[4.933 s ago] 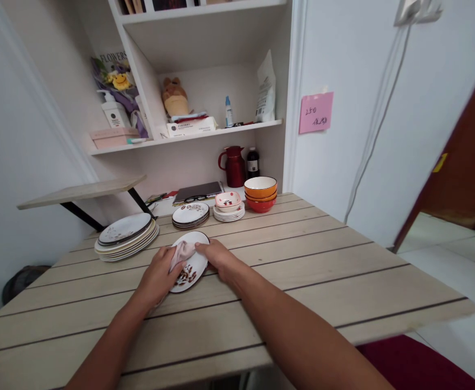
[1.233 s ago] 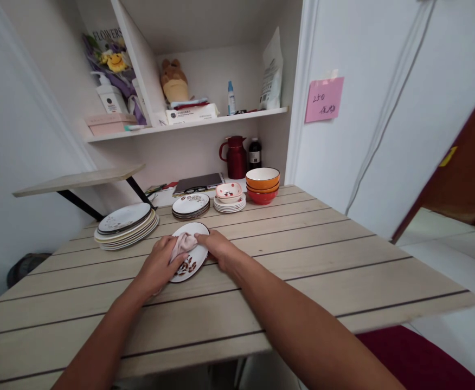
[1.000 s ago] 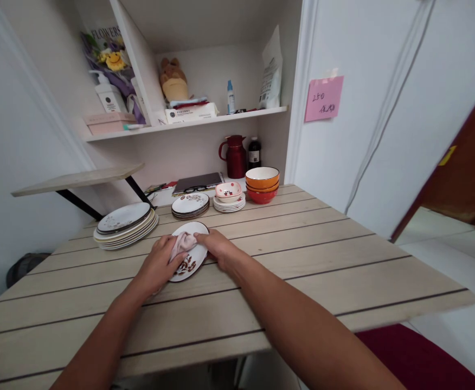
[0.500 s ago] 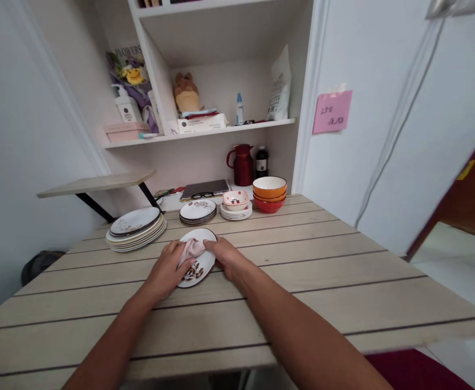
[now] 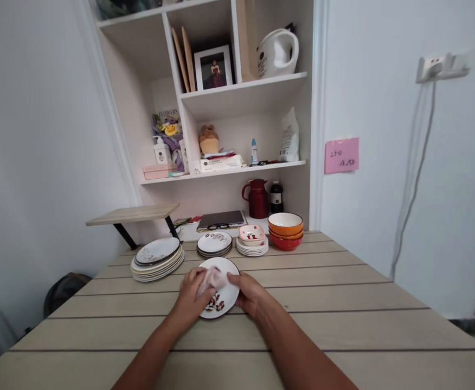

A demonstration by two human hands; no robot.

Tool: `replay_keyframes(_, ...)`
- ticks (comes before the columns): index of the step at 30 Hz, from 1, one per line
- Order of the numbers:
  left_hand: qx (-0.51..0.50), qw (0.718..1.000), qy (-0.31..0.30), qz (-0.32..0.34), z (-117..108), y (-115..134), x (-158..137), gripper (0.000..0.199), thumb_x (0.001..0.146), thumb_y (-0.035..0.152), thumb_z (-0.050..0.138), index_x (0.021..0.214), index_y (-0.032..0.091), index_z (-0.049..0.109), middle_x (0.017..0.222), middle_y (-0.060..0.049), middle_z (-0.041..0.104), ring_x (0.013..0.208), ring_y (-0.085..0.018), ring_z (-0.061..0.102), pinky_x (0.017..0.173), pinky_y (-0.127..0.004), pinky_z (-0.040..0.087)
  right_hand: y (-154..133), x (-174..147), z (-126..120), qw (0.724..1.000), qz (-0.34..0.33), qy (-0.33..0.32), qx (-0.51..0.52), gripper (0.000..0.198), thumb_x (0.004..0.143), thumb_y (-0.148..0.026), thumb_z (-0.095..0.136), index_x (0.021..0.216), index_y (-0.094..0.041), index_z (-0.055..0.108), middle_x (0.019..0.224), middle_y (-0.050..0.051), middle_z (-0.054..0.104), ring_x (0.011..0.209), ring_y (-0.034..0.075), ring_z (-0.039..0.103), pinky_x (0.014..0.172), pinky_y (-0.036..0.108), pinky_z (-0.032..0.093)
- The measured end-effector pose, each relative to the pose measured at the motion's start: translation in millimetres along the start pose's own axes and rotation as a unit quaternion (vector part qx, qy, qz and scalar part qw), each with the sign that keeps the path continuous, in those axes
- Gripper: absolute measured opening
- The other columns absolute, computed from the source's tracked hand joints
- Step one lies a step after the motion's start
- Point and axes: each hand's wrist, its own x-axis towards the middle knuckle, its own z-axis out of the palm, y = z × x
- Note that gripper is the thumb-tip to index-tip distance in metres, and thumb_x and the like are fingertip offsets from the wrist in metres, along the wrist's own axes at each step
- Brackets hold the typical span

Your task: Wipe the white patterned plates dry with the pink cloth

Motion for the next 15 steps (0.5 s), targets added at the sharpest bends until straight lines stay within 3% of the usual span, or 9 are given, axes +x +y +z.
replay_keyframes(2,0.021,0.999,-0.031,-0.004,0.5,9.2,0.1,0.044,0.074,0.035,0.063,0.117,0.028,0.058,0.131,-0.008,0.048,0.124,-0.03,0.039,0.106,-0.049,0.024,1.2,2.1,-1.5,1.0,0.002,-0.001,0.004,0.028,0.079,-0.026,0.062,0.101,-0.01,0.062,0.085,0.012,0.073,0.067,0.019,0.068,0.066,0.032,0.055)
replay_keyframes(4,-0.033,0.998,-0.024,-0.042,-3.2,15.3,3.7,0.051,0.073,0.042,0.063,0.122,0.029,0.055,0.136,-0.008,0.045,0.129,-0.031,0.035,0.108,-0.05,0.022,1.9,3.0,-3.1,1.0,0.008,0.013,-0.007,0.031,0.076,-0.023,0.064,0.104,-0.01,0.062,0.088,0.013,0.073,0.069,0.02,0.069,0.066,0.032,0.055)
replay_keyframes(7,-0.182,0.978,0.005,-0.103,-19.7,14.8,13.3,0.052,0.089,0.054,0.032,0.132,0.028,0.044,0.135,-0.008,0.05,0.123,-0.024,0.046,0.097,-0.042,0.04,-2.6,0.5,-9.3,0.999,0.041,0.02,0.007,0.037,0.075,-0.025,0.064,0.108,-0.01,0.06,0.095,0.016,0.073,0.081,0.024,0.07,0.076,0.039,0.055)
replay_keyframes(9,-0.371,0.916,0.032,-0.149,-34.3,9.9,16.8,0.054,0.091,0.057,0.024,0.131,0.027,0.045,0.132,-0.007,0.053,0.12,-0.023,0.05,0.093,-0.039,0.044,-9.7,-3.2,-15.9,0.997,0.067,0.007,0.035,0.043,0.078,-0.031,0.061,0.113,-0.007,0.058,0.1,0.02,0.071,0.091,0.028,0.068,0.083,0.043,0.052)
replay_keyframes(11,-0.469,0.862,0.077,-0.176,-45.4,5.5,14.2,0.051,0.088,0.058,0.037,0.128,0.029,0.048,0.136,-0.005,0.051,0.123,-0.022,0.047,0.093,-0.037,0.043,-17.1,-6.5,-22.6,0.996,0.075,-0.002,0.051,0.049,0.078,-0.033,0.06,0.119,-0.006,0.054,0.106,0.022,0.069,0.099,0.03,0.066,0.088,0.045,0.05)
replay_keyframes(12,-0.492,0.848,0.074,-0.184,-48.2,4.6,10.8,0.049,0.086,0.056,0.045,0.129,0.032,0.047,0.137,-0.003,0.05,0.125,-0.022,0.046,0.094,-0.036,0.042,-19.9,-7.4,-25.4,0.996,0.069,0.002,0.053,0.052,0.078,-0.033,0.06,0.122,-0.006,0.052,0.107,0.022,0.068,0.1,0.03,0.065,0.089,0.045,0.05)
replay_keyframes(15,-0.541,0.823,-0.024,-0.174,-43.0,8.3,-1.9,0.051,0.083,0.051,0.054,0.129,0.03,0.048,0.136,-0.005,0.051,0.122,-0.024,0.048,0.095,-0.037,0.04,-21.5,-6.7,-30.0,0.998,0.032,0.032,0.034,0.055,0.075,-0.034,0.064,0.122,-0.007,0.052,0.105,0.021,0.069,0.096,0.031,0.067,0.088,0.047,0.05)
